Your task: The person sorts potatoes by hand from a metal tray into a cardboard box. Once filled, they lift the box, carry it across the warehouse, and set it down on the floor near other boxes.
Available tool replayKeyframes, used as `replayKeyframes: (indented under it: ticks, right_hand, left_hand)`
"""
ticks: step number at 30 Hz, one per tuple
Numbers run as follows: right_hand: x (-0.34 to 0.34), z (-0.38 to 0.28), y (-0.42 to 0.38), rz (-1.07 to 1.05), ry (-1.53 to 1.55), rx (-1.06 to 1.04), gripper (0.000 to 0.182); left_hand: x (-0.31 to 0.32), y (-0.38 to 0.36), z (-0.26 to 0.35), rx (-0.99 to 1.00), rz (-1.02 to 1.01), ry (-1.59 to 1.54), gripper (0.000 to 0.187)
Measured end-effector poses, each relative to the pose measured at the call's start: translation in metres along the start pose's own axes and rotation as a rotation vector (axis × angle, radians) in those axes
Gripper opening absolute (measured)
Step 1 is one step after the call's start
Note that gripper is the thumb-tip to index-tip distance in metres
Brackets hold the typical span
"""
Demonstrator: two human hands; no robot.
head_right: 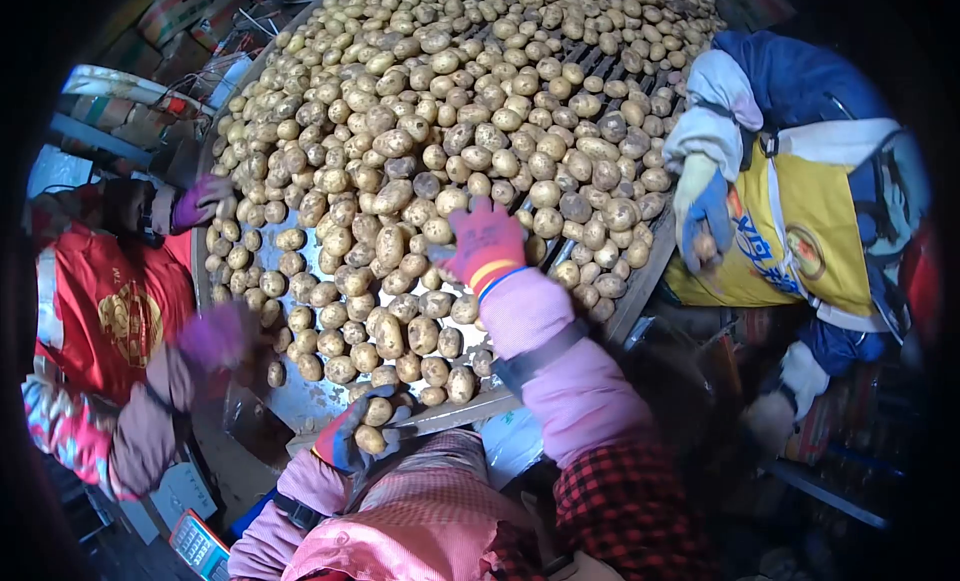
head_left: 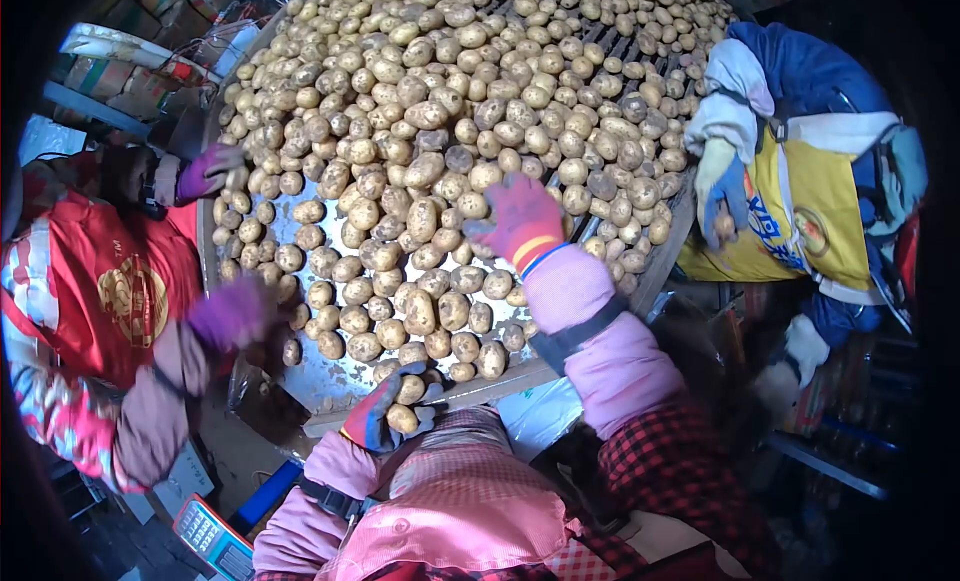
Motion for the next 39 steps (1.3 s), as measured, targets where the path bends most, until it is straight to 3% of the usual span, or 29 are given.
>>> replayKeyframes:
  ticks: [3,6,8,10,12,14,15,16,18,21,24,30,32,33,34,36,37,38,39]
  right_hand:
    - [-0.004,-0.010,-0.017,0.239,-0.017,0.126,0.055]
    - [-0.009,-0.009,-0.015,0.330,0.039,0.254,0.057]
    - [-0.007,-0.008,-0.018,0.281,0.035,0.269,0.059]
    - [-0.037,-0.034,-0.038,0.543,0.239,-0.019,0.063]
    - [-0.045,-0.083,-0.078,0.327,0.402,-0.294,0.060]
    - [-0.064,-0.102,-0.098,0.122,0.519,-0.432,0.065]
    - [-0.057,-0.068,-0.071,0.128,0.550,-0.299,0.075]
    - [-0.051,-0.034,-0.044,0.139,0.585,-0.166,0.086]
    - [-0.070,0.039,0.006,0.509,0.132,-0.004,0.064]
    - [-0.032,0.078,0.042,0.329,0.093,-0.021,0.058]
    - [-0.029,0.066,0.036,0.241,0.164,0.037,0.057]
    - [0.000,0.052,0.052,0.210,0.134,-0.050,0.047]
    - [0.001,0.046,0.039,0.107,0.036,-0.227,0.044]
    - [0.008,0.032,0.037,-0.105,-0.019,-0.279,0.044]
    - [0.014,0.030,0.041,-0.180,-0.066,-0.264,0.054]
    - [0.031,0.031,0.050,-0.332,-0.164,-0.242,0.076]
    - [0.056,0.050,0.064,-0.095,-0.213,-0.379,0.090]
    - [0.069,0.059,0.074,-0.152,-0.195,-0.331,0.096]
    - [0.068,0.057,0.077,-0.347,-0.248,-0.193,0.100]
  left_hand:
    - [0.009,-0.001,0.004,-0.010,-0.027,0.047,0.051]
    - [0.011,0.009,-0.012,-0.070,-0.162,-0.030,0.049]
    - [0.014,0.008,-0.010,-0.076,-0.116,0.050,0.053]
    - [0.036,0.002,0.002,-0.048,-0.100,-0.030,0.056]
    - [0.044,0.007,0.018,-0.006,-0.090,-0.136,0.060]
    - [0.057,0.009,0.034,-0.089,-0.167,-0.384,0.066]
    - [0.057,0.008,0.037,-0.095,-0.055,-0.389,0.068]
    - [0.059,0.003,0.039,-0.094,-0.100,-0.466,0.065]
    - [0.049,0.001,0.035,-0.095,-0.141,-0.504,0.064]
    - [0.043,-0.003,0.026,-0.134,-0.232,-0.522,0.065]
    - [0.038,-0.018,0.033,-0.124,-0.075,-0.423,0.071]
    - [0.019,-0.020,0.039,-0.061,-0.088,-0.498,0.055]
    - [0.012,-0.008,0.043,0.158,-0.155,-0.147,0.053]
    - [0.007,-0.011,0.051,0.400,-0.159,0.128,0.052]
    - [0.004,-0.018,0.058,0.622,-0.143,0.319,0.051]
    - [-0.002,-0.033,0.061,0.786,-0.139,0.329,0.050]
    - [-0.006,-0.034,0.059,0.727,-0.155,0.173,0.050]
    - [-0.002,-0.028,0.056,0.624,-0.196,-0.015,0.049]
    - [0.000,-0.022,0.053,0.522,-0.228,-0.206,0.049]
Point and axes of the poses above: each hand's wrist, its own y-axis towards the middle knuckle, its own x-axis out of the palm, z = x × y, the point moved 10 cm from there along y, towards the middle knuckle, and after that the axes turned 13 degrees about z, right-handed, at the moved point
